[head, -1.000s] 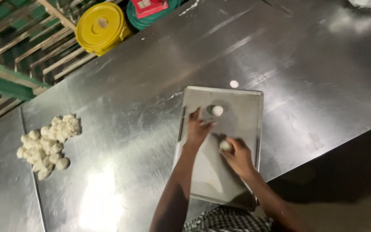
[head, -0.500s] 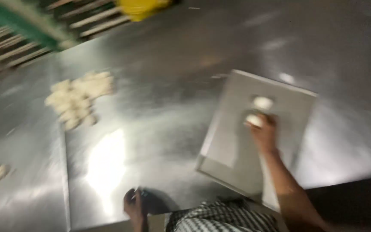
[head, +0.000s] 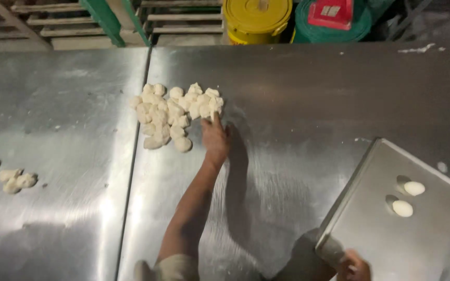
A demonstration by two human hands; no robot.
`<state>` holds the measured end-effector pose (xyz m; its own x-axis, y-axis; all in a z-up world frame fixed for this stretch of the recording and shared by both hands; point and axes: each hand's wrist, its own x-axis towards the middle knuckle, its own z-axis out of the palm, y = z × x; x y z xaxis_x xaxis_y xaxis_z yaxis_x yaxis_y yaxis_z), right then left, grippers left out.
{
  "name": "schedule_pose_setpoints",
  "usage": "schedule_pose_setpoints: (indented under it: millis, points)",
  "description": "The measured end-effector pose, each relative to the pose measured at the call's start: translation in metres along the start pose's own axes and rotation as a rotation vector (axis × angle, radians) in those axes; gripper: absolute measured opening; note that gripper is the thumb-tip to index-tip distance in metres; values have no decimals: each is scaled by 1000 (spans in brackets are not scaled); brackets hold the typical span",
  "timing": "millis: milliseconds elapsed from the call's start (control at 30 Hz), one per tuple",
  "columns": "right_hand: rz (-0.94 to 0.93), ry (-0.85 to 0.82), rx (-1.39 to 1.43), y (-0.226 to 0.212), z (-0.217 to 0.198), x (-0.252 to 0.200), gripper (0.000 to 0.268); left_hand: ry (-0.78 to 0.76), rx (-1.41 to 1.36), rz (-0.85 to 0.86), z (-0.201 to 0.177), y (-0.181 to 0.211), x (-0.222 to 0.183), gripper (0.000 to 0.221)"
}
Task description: The recorder is rolling pieces of dough into balls and placing them onto metal trays.
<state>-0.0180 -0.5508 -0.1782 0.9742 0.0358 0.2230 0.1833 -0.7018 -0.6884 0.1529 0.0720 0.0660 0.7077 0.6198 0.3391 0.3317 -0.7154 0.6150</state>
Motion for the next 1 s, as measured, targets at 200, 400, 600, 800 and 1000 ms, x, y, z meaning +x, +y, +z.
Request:
schedule_pose_setpoints:
  millis: [200, 400, 600, 800, 1000]
  points:
    - [312, -552, 113, 89, 68, -35, 53, -160, 388, -140, 124, -51, 92, 34]
    - [205, -316, 276, -17, 78, -22, 47, -104, 11, 155, 39, -23, 57, 37]
    - [776, -366, 1121, -311, 86, 56, 54, -656, -439, 320, -79, 29, -195, 68]
    - [529, -752, 398, -364, 61, 42, 34, -501, -689, -110, -64, -96, -364, 42]
    - [-376, -480, -203, -312, 47, 55, 36, -643, 260, 74, -153, -85, -324, 46]
